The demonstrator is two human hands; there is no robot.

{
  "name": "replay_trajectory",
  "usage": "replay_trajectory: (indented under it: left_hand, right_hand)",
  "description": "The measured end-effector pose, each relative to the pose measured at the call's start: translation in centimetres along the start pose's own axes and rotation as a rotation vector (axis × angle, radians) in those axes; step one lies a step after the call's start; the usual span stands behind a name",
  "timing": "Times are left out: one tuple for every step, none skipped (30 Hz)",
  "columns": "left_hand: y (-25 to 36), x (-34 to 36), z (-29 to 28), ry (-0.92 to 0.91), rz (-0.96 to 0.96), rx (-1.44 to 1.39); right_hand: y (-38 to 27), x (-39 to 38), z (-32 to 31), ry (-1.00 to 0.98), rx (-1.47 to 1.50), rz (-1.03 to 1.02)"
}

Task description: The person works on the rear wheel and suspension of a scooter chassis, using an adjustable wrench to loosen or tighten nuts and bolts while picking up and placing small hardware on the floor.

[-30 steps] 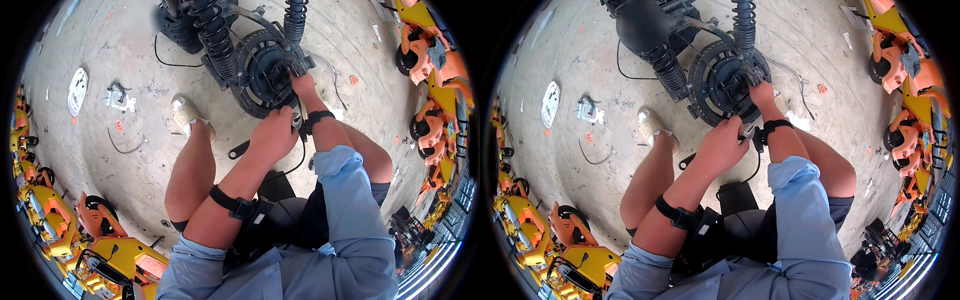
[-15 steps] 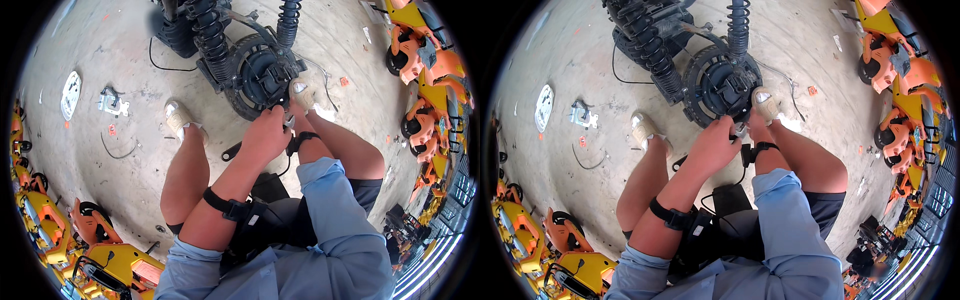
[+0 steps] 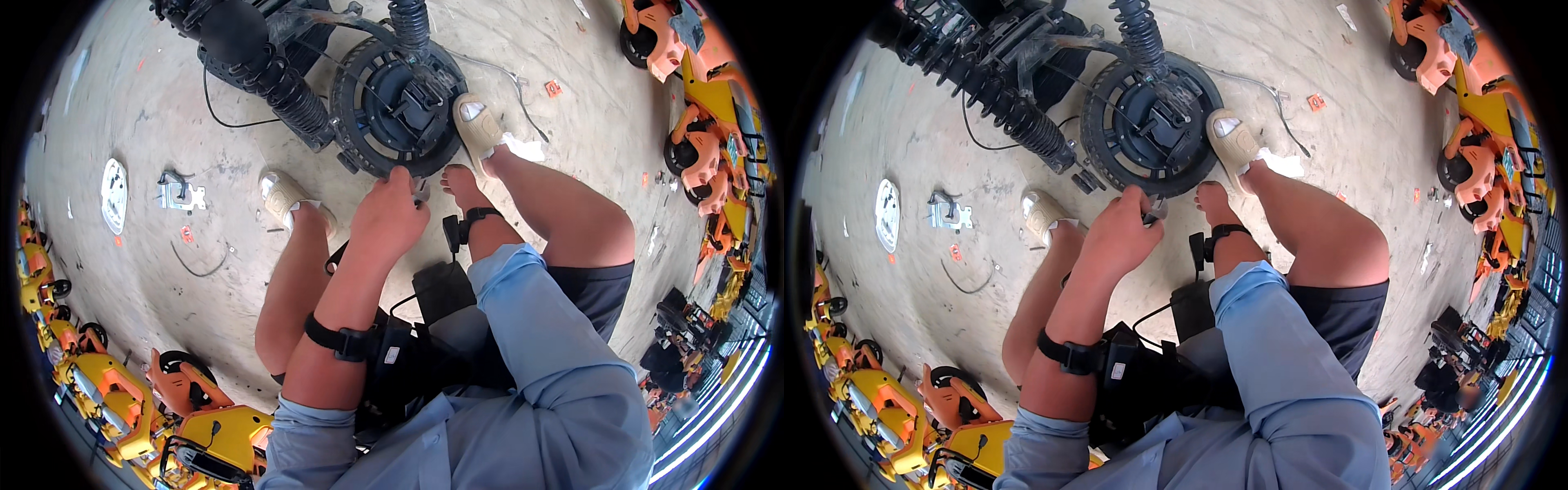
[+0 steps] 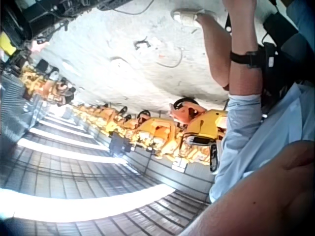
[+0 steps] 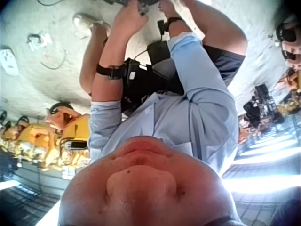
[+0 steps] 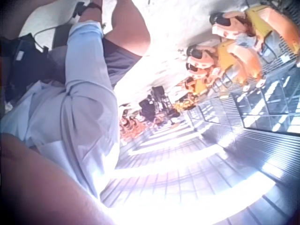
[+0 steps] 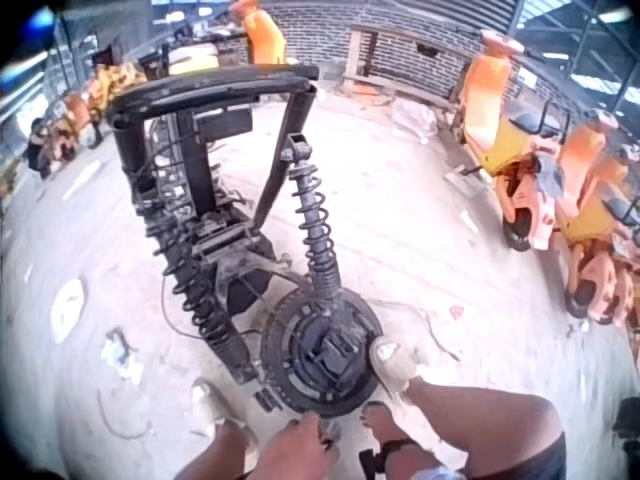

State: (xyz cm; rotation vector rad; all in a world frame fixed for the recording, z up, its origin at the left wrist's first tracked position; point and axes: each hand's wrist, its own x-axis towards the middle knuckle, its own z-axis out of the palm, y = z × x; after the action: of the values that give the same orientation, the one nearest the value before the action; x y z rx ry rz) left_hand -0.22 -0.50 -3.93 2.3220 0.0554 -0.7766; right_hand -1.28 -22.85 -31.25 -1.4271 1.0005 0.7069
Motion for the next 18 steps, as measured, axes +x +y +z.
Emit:
replay_trajectory:
  left_hand:
    - [0.2, 0.1, 0.1, -0.007, 0.005, 0.008]
    - [0.5, 0.1, 0.3, -0.013, 0.0, 0.01]
    - [0.5, -0.2, 0.3, -0.015, -0.019, 0.012]
    - [0.4, -0.3, 0.5, -0.017, -0.032, 0.009]
    - [0.0, -0.4, 0.7, -0.011, -0.023, 0.016]
    - [-0.3, -0.6, 1.1, -0.007, -0.011, 0.014]
    - [-0.4, -0.4, 1.2, 0.006, 0.004, 0.014]
    - [-0.6, -0.6, 1.4, -0.022, -0.002, 0.024]
    - [-0.3, -0.5, 1.4, -0.04, 0.0, 0.033]
    - [-0.7, -0.9, 1.5, -0.058, -0.02, 0.04]
    - [-1.3, -1.0, 1.6, -0.065, -0.041, 0.058]
    - [-1.6, -1.1, 1.7, -0.073, -0.053, 0.075]
    - [-1.7, -1.2, 1.9, -0.096, -0.056, 0.087]
    - [-1.8, -0.9, 1.9, -0.078, -0.043, 0.093]
    - [-2.2, -1.0, 2.1, -0.08, -0.039, 0.09]
    - [-2.5, -1.0, 1.8, -0.07, -0.033, 0.096]
    - [-2.5, -1.2, 1.8, -0.094, -0.038, 0.084]
    - [-2.0, -0.9, 1.4, -0.108, -0.037, 0.071]
  right_hand:
    - [-0.6, -0.3, 0.7, 0.006, 0.011, -0.007]
    - [-1.2, -0.6, 1.2, 0.025, -0.002, 0.008]
    - [-1.5, -1.3, 2.1, 0.006, 0.072, 0.061]
    - [-1.8, -1.8, 2.7, -0.006, 0.145, 0.11]
    - [-2.0, -2.3, 3.4, -0.019, 0.214, 0.159]
    - [-1.6, -2.7, 3.7, -0.038, 0.335, 0.193]
    - [-1.2, -2.7, 4.1, -0.064, 0.455, 0.218]
    - [-0.7, -2.8, 4.7, -0.091, 0.571, 0.245]
    - [-0.2, -2.7, 5.0, -0.104, 0.655, 0.19]
    - [0.2, -3.3, 6.1, -0.144, 0.761, 0.218]
    - [0.1, -3.7, 7.5, -0.183, 0.866, 0.25]
    - [-0.4, -3.7, 8.8, -0.224, 0.91, 0.237]
    - [-0.2, -3.6, 9.5, -0.248, 0.958, 0.222]
    - [-0.1, -3.4, 9.5, -0.271, 1.008, 0.207]
    - [0.5, -3.5, 8.8, -0.265, 0.974, 0.205]
    - [-0.2, -3.2, 8.8, -0.274, 0.945, 0.198]
    - [-0.6, -3.4, 8.5, -0.282, 0.916, 0.19]
    - [-0.7, -3.3, 7.7, -0.31, 0.972, 0.248]
